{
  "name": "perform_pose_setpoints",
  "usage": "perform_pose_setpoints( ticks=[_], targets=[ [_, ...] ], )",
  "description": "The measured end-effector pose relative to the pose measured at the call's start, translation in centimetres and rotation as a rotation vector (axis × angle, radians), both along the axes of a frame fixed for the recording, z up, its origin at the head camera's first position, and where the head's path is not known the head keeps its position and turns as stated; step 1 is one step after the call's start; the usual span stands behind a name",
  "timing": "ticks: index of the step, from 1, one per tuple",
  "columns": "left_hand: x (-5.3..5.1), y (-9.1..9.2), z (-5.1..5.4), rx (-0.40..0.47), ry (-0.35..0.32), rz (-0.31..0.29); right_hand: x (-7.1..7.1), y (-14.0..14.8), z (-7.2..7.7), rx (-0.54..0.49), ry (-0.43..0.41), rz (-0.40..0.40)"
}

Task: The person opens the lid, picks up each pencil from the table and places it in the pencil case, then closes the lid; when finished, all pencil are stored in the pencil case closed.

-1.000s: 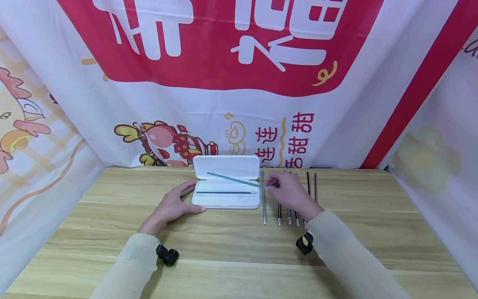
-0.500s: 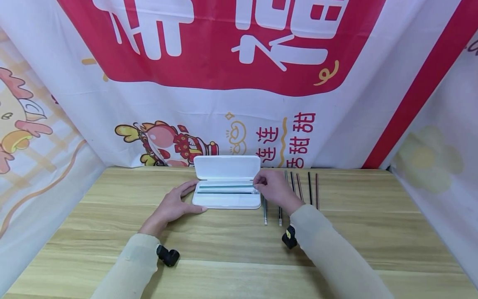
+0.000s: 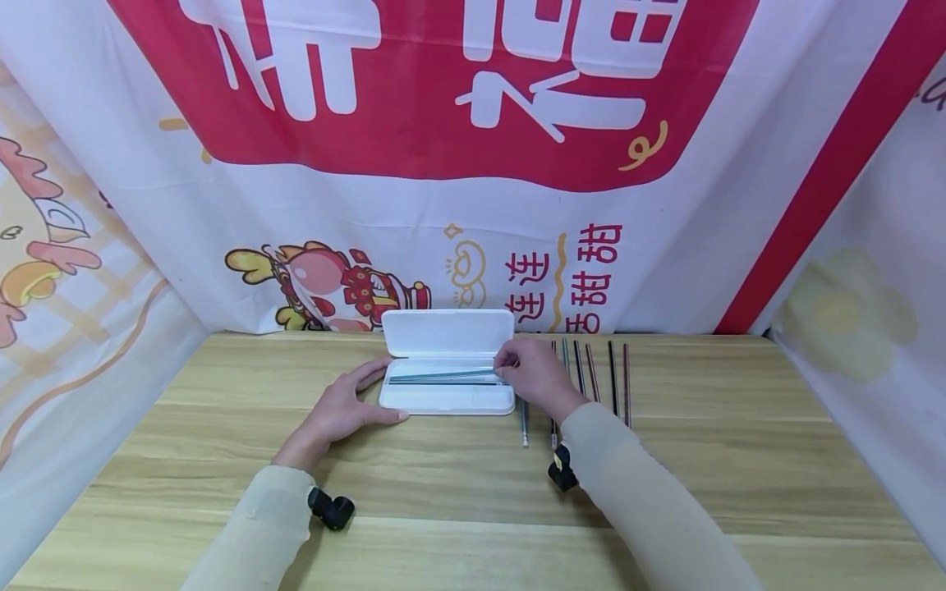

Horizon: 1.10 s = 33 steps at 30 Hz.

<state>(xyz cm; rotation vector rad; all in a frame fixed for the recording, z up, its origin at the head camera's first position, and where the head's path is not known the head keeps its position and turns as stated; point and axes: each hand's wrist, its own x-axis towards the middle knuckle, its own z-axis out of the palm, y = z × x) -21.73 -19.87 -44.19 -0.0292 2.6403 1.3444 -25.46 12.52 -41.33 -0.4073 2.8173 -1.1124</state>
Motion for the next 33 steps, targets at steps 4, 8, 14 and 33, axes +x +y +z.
perform_pose_setpoints(
  ticks=[4, 8, 14, 33],
  targets=[
    [0.05, 0.03, 0.01, 0.001, 0.011, -0.003, -0.03, -0.10, -0.23, 0.013, -0.004, -0.002],
    [0.00, 0.02, 0.00, -0.002, 0.013, -0.005, -0.10, -0.12, -0.34, 0.030, -0.013, -0.009],
    [-0.02, -0.09, -0.01, -0.009, 0.012, -0.004, -0.28, -0.21, -0.44, 0.054, -0.011, -0.002],
    [0.11, -0.14, -0.08, -0.016, 0.029, -0.014, -0.34, -0.66, -0.82, 0.163, -0.003, -0.022]
  ],
)
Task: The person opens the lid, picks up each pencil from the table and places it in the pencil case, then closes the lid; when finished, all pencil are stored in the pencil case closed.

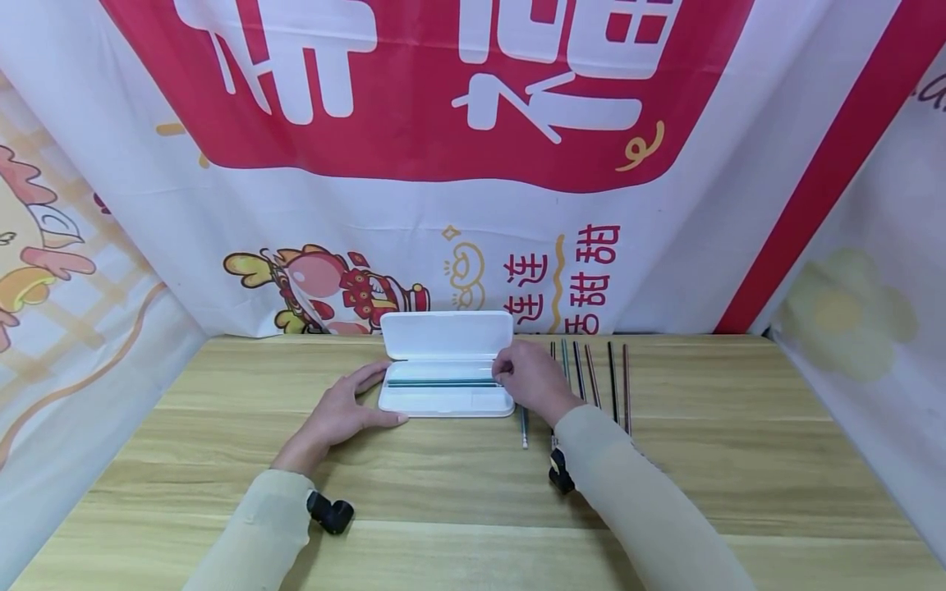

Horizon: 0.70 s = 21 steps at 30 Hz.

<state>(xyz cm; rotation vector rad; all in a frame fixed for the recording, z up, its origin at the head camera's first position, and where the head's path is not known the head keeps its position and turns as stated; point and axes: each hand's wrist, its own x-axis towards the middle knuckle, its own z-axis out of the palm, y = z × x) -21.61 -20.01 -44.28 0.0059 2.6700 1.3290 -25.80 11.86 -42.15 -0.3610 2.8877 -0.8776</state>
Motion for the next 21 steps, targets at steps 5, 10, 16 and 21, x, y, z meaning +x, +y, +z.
perform_pose_setpoints(
  ticks=[5, 10, 16, 21],
  targets=[
    [0.04, 0.01, 0.07, -0.001, -0.002, 0.001, 0.07, -0.05, 0.18, 0.009, -0.001, -0.001],
    [-0.05, 0.03, -0.02, -0.003, 0.009, -0.001, 0.08, -0.05, 0.15, 0.020, 0.017, 0.004],
    [-0.15, 0.05, -0.16, -0.005, 0.016, 0.002, 0.11, 0.10, -0.12, 0.003, 0.034, 0.007],
    [-0.10, 0.04, -0.11, 0.002, 0.012, 0.007, 0.31, 0.78, -0.05, -0.123, 0.019, 0.015]
  ],
)
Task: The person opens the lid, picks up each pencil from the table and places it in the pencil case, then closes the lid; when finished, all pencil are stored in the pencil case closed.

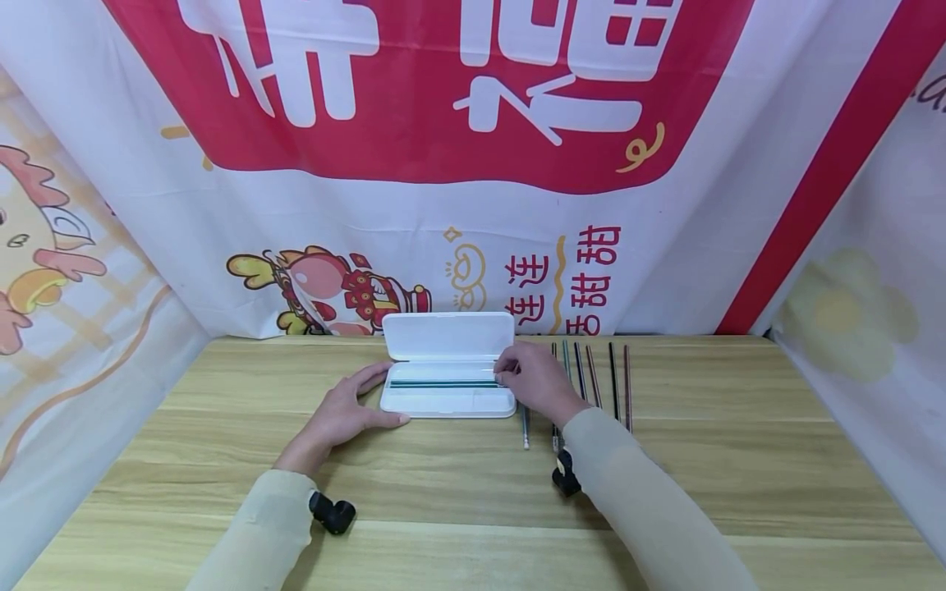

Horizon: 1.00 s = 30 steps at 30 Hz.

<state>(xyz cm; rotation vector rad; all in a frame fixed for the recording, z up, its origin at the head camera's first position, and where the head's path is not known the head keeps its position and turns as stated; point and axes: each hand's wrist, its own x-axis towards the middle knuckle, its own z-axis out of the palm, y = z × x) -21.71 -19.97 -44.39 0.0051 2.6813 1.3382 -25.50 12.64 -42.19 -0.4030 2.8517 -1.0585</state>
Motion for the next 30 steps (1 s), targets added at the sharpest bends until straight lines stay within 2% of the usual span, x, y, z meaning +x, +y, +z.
perform_pose_setpoints(
  ticks=[5, 10, 14, 17, 23, 30],
  targets=[
    [0.1, 0.1, 0.1, -0.002, -0.002, 0.000, 0.9, 1.1, 1.2, -0.101, -0.007, -0.020],
    [0.1, 0.1, 0.2, -0.010, -0.005, 0.002, 2.3, 2.2, 2.8, -0.196, -0.059, -0.069],
    [0.1, 0.0, 0.2, -0.013, -0.011, 0.002, 3.4, 3.4, 3.2, -0.254, -0.084, -0.099],
    [0.1, 0.0, 0.1, -0.014, -0.015, 0.001, 4.3, 4.3, 3.1, -0.265, -0.075, -0.127],
    [0.0, -0.1, -0.1, -0.014, -0.016, 0.000, 6.3, 6.3, 2.6, -0.211, -0.065, -0.228],
    [0.0, -0.1, 0.0, -0.014, -0.020, -0.001, 8.5, 9.5, 1.0, -0.222, -0.072, -0.322]
  ],
)
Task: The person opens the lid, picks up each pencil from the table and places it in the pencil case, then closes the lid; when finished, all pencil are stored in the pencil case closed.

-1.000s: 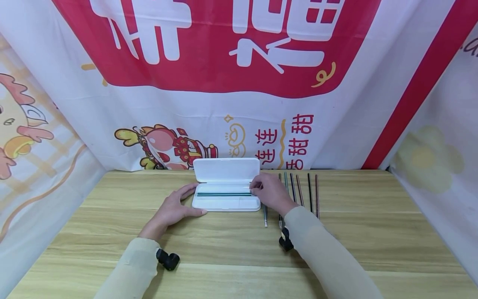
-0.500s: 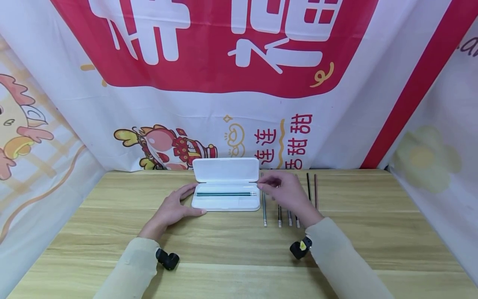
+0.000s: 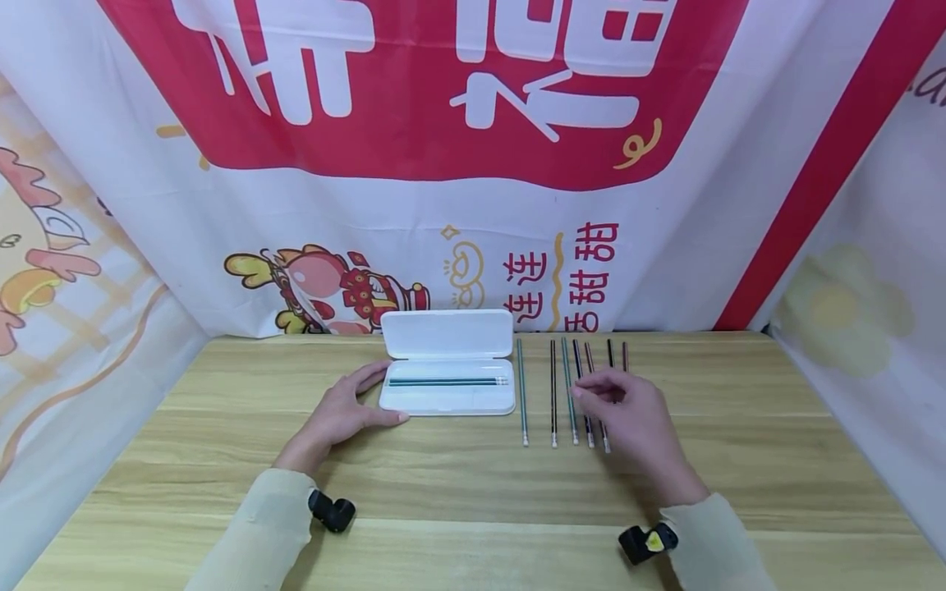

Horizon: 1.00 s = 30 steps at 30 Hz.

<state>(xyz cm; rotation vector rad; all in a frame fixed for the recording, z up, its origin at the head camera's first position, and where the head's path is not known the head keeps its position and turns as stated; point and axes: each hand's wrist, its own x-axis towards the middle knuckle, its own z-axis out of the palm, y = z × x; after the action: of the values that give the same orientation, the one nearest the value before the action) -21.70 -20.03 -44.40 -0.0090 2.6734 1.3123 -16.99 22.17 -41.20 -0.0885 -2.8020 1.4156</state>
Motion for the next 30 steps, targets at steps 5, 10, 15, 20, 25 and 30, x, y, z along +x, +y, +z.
perform_pose_setpoints(
  ticks=[5, 10, 15, 20, 25, 30],
  targets=[
    [0.0, 0.0, 0.0, -0.003, 0.006, -0.005, 0.7, 2.4, -1.0, 0.012, -0.035, -0.061],
    [0.0, 0.0, 0.0, -0.007, 0.003, -0.007, 1.5, 4.3, -1.6, 0.022, -0.053, -0.035],
    [0.1, 0.0, 0.0, -0.011, 0.000, -0.002, 2.0, 5.3, -2.0, -0.003, -0.081, -0.031],
    [0.1, -0.1, 0.0, -0.006, 0.000, 0.000, 2.0, 5.8, -2.2, 0.001, -0.142, -0.048],
    [0.1, 0.0, 0.1, 0.004, -0.002, -0.001, 1.9, 6.0, -2.3, 0.037, -0.172, -0.048],
    [0.1, 0.1, 0.2, 0.012, 0.001, -0.001, 1.9, 6.0, -2.3, 0.059, -0.170, -0.042]
  ],
)
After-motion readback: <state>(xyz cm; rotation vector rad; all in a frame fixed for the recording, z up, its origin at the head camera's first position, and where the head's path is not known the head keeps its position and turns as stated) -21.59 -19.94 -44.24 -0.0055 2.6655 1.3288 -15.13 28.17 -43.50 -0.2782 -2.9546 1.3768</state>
